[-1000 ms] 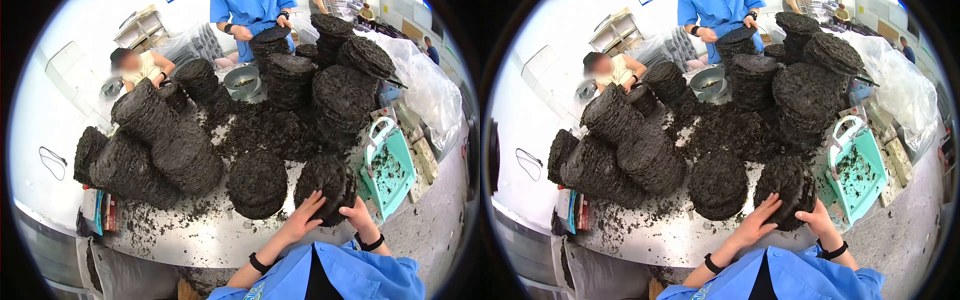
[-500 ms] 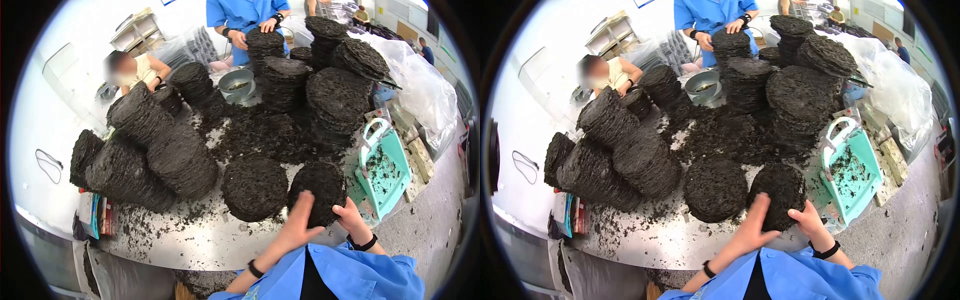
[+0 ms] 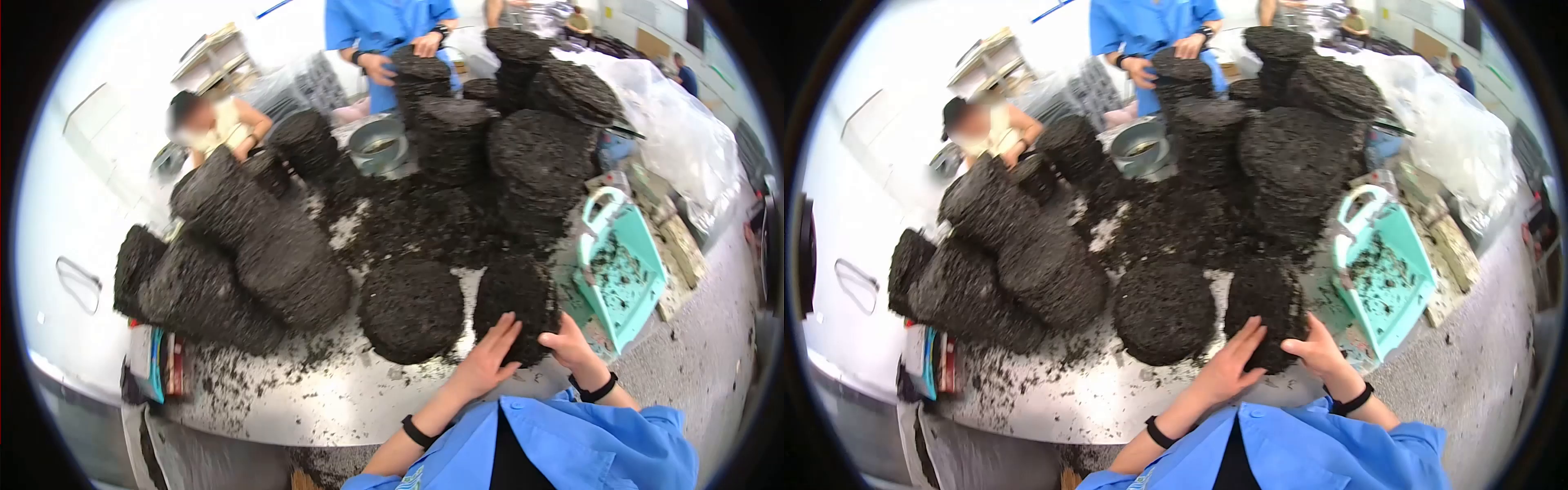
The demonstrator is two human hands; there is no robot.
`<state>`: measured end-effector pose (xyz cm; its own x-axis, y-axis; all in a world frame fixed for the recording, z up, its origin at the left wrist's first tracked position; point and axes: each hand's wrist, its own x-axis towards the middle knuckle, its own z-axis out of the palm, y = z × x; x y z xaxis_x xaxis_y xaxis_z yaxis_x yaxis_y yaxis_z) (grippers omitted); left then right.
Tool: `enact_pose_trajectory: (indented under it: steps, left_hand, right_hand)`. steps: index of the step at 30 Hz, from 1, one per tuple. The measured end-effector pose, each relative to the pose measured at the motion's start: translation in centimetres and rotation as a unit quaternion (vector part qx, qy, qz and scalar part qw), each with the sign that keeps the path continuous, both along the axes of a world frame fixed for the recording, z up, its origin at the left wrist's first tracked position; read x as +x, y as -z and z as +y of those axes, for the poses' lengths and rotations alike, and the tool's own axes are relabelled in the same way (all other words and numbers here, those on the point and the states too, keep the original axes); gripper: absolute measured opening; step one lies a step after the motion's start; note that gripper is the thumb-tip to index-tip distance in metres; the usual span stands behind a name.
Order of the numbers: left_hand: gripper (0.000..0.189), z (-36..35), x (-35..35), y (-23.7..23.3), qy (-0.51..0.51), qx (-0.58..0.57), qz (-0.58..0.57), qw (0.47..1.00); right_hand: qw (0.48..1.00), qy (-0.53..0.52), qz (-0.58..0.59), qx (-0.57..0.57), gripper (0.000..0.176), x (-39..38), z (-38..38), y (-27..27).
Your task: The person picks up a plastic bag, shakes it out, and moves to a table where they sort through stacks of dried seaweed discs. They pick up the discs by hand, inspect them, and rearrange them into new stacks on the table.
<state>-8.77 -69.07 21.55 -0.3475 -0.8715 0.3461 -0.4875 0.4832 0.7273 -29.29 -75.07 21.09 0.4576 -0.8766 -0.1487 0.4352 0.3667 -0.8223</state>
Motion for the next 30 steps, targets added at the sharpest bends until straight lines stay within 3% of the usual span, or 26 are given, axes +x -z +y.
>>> enact_pose_trajectory:
  steps: [1, 3, 5, 7, 9, 10, 11, 13, 15, 17, 18, 20, 21, 22, 24, 27, 28, 29, 30]
  left_hand:
    - [0.071, -0.2, 0.3, -0.1, 0.012, 0.005, 0.007, 1.000]
    - [0.062, -0.1, 1.1, -1.1, -0.057, 0.087, 0.041, 0.994]
    - [0.057, -0.2, 2.5, -1.9, -0.226, 0.136, 0.170, 0.950]
    - [0.052, -1.9, 5.6, -0.6, -0.364, -0.106, 0.150, 0.913]
    - [0.053, -1.7, 6.9, -2.2, -0.368, -0.083, 0.318, 0.870]
    - [0.049, -1.2, 7.8, -2.0, -0.403, -0.079, 0.274, 0.870]
    - [0.049, -1.1, 7.9, -2.0, -0.407, -0.080, 0.272, 0.868]
    - [0.046, -0.4, 7.9, -2.3, -0.353, -0.067, 0.163, 0.919]
    - [0.044, -0.4, 6.5, -3.5, -0.373, -0.083, 0.167, 0.909]
    - [0.043, -0.7, 6.4, -3.8, -0.418, -0.137, 0.203, 0.875]
    - [0.044, -0.8, 6.7, -3.8, -0.411, -0.089, 0.372, 0.828]
    - [0.044, -1.2, 8.9, -1.3, -0.381, -0.089, 0.387, 0.835]
    - [0.044, -1.0, 9.7, -1.2, -0.343, -0.081, 0.403, 0.845]
    - [0.044, -0.7, 9.5, -1.1, -0.344, -0.071, 0.317, 0.881]
    - [0.044, -0.4, 7.3, -1.0, -0.315, -0.048, 0.335, 0.887]
    - [0.047, 0.4, 4.6, 1.2, -0.157, 0.062, 0.489, 0.856]
    - [0.050, 0.9, 4.0, 1.2, -0.228, 0.154, 0.509, 0.816]
    - [0.050, 1.0, 3.7, 0.3, -0.216, 0.156, 0.542, 0.797]
    - [0.050, 1.1, 3.8, 0.3, -0.224, 0.147, 0.557, 0.786]
  right_hand:
    - [1.000, -0.017, -0.003, -0.006, 0.076, -0.1, -0.4, 0.3]
    - [1.000, 0.001, -0.018, 0.022, 0.071, -0.4, -1.1, 0.6]
    - [0.997, 0.036, -0.034, 0.058, 0.069, -0.8, -1.3, -0.5]
    - [0.993, 0.059, -0.053, 0.093, 0.068, -1.8, -1.3, 0.0]
    - [0.982, 0.094, -0.077, 0.141, 0.069, -2.7, -1.6, 1.8]
    - [0.983, 0.093, -0.077, 0.142, 0.069, -2.9, -1.7, 1.8]
    - [0.982, 0.086, -0.107, 0.132, 0.071, -2.8, -1.6, 1.3]
    - [0.979, 0.075, -0.138, 0.126, 0.072, -2.4, -1.5, 1.3]
    - [0.965, 0.163, -0.077, 0.190, 0.073, -2.7, -1.6, 1.8]
    - [0.967, 0.169, -0.092, 0.166, 0.067, -3.8, -1.5, 2.1]
    - [0.969, 0.172, -0.105, 0.141, 0.062, -4.2, -1.4, 2.1]
    - [0.976, 0.162, -0.120, 0.082, 0.055, -3.3, -1.5, 0.1]
    - [0.973, 0.158, -0.140, 0.088, 0.055, -2.7, -1.6, -0.6]
    - [0.973, 0.121, -0.158, 0.120, 0.054, -2.2, -1.7, -0.8]
    - [0.968, 0.085, -0.178, 0.155, 0.054, -1.2, -1.6, -0.6]
    - [0.980, 0.024, -0.133, 0.148, 0.056, 1.9, -1.8, -0.6]
    - [0.995, 0.036, -0.063, 0.062, 0.054, 2.9, -1.9, -1.2]
    - [0.999, 0.046, 0.008, -0.026, 0.051, 3.5, -1.9, -1.5]
    - [0.942, 0.172, 0.194, -0.216, 0.049, 4.4, -2.5, 0.2]
